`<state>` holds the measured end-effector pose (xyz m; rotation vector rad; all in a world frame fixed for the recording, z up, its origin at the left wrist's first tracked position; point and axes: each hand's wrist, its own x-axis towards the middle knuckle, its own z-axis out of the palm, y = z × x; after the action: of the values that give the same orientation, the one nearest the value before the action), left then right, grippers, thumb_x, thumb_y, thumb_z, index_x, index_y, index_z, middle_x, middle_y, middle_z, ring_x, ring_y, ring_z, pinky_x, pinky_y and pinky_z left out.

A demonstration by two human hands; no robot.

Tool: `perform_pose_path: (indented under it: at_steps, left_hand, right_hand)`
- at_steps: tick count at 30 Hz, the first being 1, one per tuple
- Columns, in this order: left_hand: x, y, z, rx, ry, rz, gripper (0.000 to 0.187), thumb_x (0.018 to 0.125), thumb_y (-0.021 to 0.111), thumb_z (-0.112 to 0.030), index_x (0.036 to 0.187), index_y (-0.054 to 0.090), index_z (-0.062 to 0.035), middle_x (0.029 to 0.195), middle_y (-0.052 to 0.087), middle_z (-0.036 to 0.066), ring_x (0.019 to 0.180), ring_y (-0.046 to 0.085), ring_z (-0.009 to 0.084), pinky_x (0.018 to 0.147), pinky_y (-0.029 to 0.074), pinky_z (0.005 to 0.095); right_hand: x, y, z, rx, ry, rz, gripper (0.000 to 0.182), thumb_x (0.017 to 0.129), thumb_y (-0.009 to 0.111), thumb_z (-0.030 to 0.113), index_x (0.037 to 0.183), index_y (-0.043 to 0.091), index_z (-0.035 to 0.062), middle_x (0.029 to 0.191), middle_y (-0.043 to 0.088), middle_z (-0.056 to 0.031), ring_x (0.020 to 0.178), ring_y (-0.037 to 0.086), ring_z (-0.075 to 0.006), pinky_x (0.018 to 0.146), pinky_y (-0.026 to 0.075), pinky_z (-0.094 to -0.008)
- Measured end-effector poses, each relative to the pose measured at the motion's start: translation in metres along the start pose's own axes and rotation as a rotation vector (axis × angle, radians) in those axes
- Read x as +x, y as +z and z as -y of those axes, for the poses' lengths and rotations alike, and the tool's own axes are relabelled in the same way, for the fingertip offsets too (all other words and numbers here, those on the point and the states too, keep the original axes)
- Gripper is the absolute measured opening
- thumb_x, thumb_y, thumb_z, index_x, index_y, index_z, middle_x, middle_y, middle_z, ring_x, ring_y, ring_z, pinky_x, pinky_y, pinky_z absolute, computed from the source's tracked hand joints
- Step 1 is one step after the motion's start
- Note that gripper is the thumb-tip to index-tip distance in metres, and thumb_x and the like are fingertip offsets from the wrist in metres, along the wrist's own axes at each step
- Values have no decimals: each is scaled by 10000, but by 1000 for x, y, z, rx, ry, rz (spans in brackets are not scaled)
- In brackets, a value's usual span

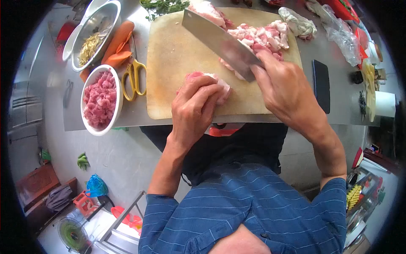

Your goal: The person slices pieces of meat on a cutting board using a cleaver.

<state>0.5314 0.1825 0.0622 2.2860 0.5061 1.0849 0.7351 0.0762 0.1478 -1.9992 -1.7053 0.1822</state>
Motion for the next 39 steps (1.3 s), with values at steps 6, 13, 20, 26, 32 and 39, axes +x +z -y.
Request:
perform_pose_path:
  at_steps: [6,13,20,26,32,39]
  left_hand:
    - [8,-2,-1,9,4,74,116,852,796,3,964,788,-23,1026,746,106,992,724,315,899,581,432]
    - [12,1,-3,33,-12,83,85,846,812,-27,926,785,-26,959,729,96,940,699,314,853,570,437]
    - [10,1,-4,59,-1,101,116,846,820,-43,956,786,-36,984,726,86,955,694,310,865,559,438]
    - [9,4,-3,100,28,83,135,853,829,-56,980,789,-35,1006,728,95,970,698,308,881,561,436]
    - [8,2,-6,56,-13,91,155,841,808,33,993,784,13,1040,751,138,1024,726,345,918,590,434]
    - [10,-5,-1,11,-12,146,175,839,799,39,1012,781,17,1047,750,149,1056,727,358,938,589,445]
  right_hand:
    - [-28,-20,21,17,58,150,160,1039,660,46,1165,600,-32,875,693,-306,841,681,-528,692,507,-567]
    - [-31,-15,25,29,50,182,123,1044,651,50,1113,575,-17,847,687,-283,831,688,-517,682,508,-570]
    - [-32,-9,25,-39,35,217,112,1037,648,43,1071,553,-6,846,687,-262,797,688,-510,657,523,-576]
    - [-39,-8,25,-44,16,224,135,1038,646,41,1065,521,-3,823,670,-258,778,680,-514,641,520,-578]
    - [-53,-25,24,-36,90,334,164,1044,643,48,1031,489,-5,809,661,-266,768,676,-516,625,515,-574]
    - [-9,2,26,1,-9,274,142,1063,611,78,1041,508,-17,730,655,-276,749,701,-498,634,524,-585]
